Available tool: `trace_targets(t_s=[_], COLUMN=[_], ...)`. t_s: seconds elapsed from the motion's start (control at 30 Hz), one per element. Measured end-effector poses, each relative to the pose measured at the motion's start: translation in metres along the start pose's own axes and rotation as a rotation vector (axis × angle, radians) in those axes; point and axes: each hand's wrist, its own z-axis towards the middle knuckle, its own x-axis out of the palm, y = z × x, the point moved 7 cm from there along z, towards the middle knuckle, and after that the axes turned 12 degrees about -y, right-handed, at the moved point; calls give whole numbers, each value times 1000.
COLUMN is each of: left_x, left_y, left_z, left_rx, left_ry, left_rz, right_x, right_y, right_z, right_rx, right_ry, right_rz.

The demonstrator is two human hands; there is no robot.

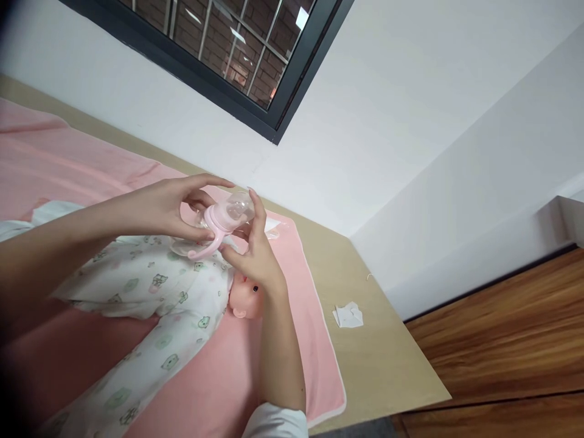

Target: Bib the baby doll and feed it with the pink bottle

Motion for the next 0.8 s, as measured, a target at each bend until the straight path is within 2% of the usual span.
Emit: trace_targets(t_s=[0.1,0.27,0.47,0.6,0.8], left_x=[2,1,3,7,11], left_y=[1,-4,-10,-1,9], left_z=[0,-2,-6,-2,-3], left_rx=[-1,18,34,60,84], left_ry=[13,-22,-36,35,136], left_rz=[-13,156,194,191,156], right_x=[7,14,10,12,6], right_y=[-2,-3,-2,-2,-7], right_z=[-1,2,4,3,4], right_rx=[9,-1,-22,-75,-124], right_ry=[-13,-41,-102,-103,-131], right_rz=[27,74,53,12,-197])
